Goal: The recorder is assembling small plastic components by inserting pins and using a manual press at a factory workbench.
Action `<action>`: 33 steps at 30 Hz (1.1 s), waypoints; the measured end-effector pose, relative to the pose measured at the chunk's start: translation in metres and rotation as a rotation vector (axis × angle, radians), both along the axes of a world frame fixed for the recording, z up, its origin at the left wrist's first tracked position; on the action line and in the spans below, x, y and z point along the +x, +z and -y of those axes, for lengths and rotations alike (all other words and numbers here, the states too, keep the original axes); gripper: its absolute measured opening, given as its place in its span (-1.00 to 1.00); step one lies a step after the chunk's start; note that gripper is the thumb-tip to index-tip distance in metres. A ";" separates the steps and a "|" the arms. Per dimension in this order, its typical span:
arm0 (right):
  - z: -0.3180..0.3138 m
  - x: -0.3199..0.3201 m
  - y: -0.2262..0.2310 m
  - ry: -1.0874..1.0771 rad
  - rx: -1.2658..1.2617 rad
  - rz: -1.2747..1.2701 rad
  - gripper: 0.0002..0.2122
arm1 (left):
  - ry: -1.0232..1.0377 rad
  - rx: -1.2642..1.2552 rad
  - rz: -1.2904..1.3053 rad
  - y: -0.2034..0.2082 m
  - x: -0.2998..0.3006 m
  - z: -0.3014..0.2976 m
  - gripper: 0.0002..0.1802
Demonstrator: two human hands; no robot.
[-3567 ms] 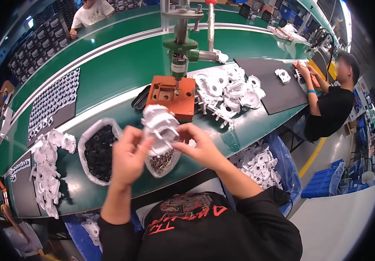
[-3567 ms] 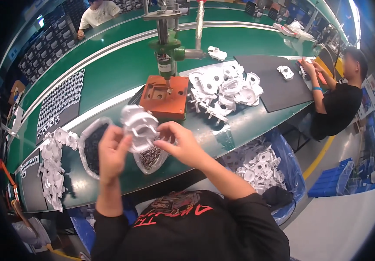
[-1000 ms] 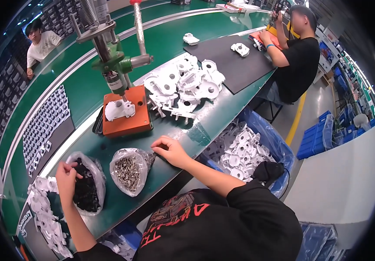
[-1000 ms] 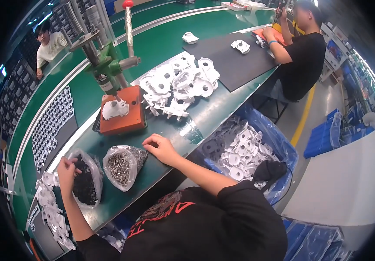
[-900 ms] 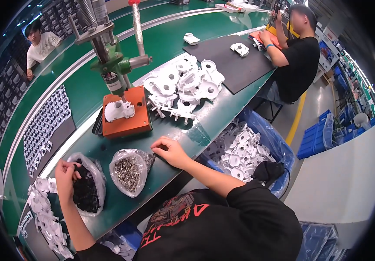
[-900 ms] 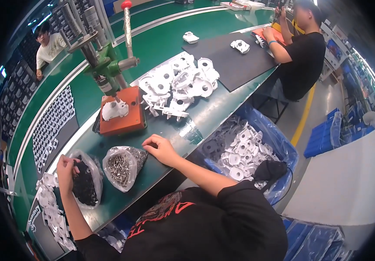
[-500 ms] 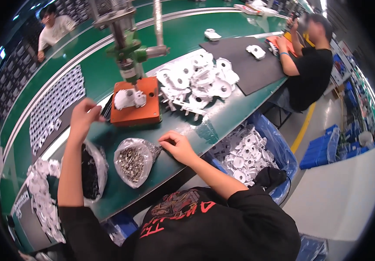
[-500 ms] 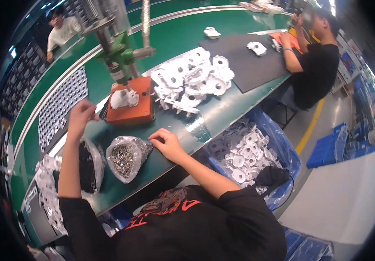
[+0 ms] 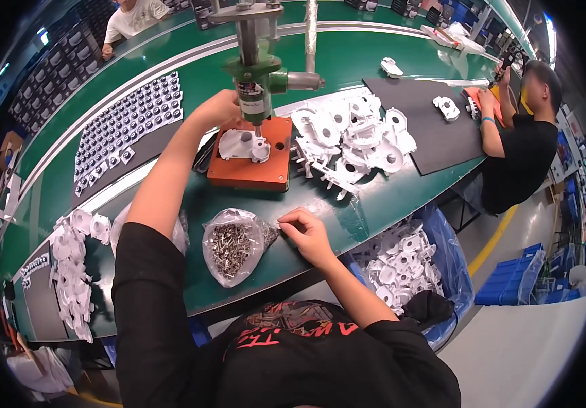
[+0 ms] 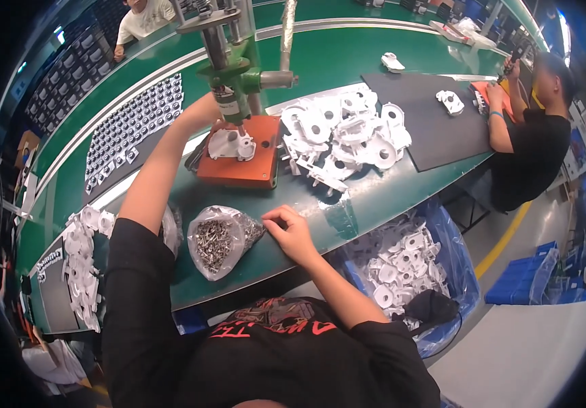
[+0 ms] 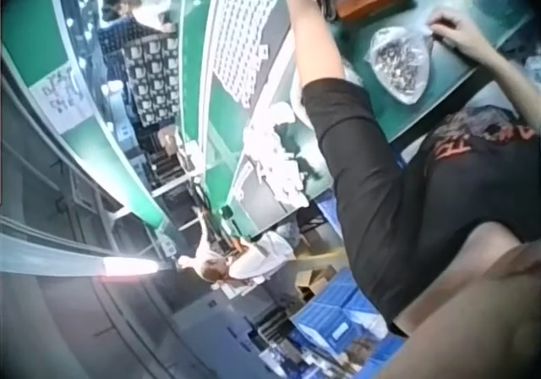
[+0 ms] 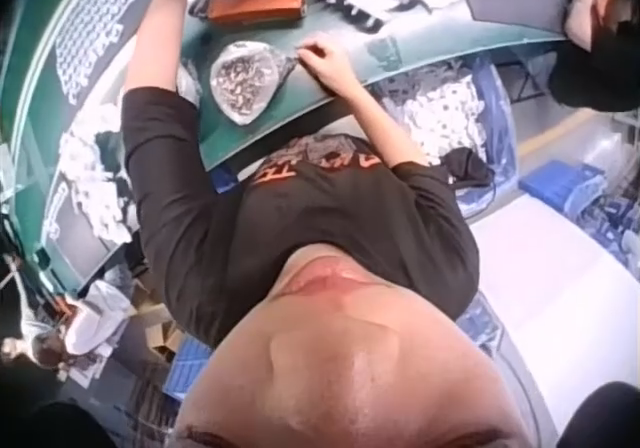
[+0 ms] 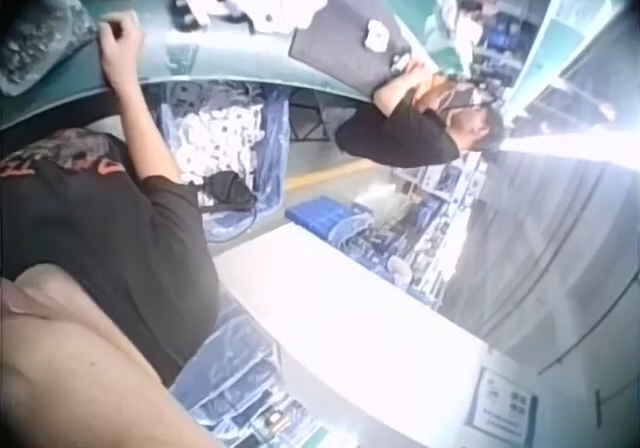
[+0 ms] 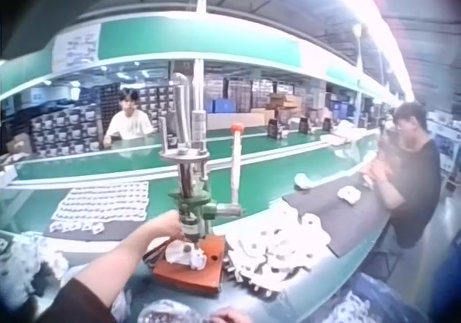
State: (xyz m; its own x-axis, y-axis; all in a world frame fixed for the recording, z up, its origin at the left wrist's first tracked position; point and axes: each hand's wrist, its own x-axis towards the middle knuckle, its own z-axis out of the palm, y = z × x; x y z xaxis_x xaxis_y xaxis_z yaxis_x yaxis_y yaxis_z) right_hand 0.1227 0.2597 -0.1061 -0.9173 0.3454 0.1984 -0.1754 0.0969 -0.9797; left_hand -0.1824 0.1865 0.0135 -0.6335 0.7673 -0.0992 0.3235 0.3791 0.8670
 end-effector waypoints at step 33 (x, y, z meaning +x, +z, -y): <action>-0.027 -0.030 0.042 -0.096 -0.209 -0.067 -0.81 | 0.042 -0.076 -0.563 -0.019 0.115 0.054 -0.41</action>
State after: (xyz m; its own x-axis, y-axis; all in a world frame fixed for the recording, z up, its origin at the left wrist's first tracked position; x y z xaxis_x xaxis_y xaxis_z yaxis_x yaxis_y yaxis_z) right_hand 0.0926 0.2870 -0.0637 -0.8655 0.4701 0.1731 -0.2408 -0.0874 -0.9666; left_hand -0.0670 0.1322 -0.0058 -0.6347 0.7440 0.2088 0.7109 0.4563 0.5352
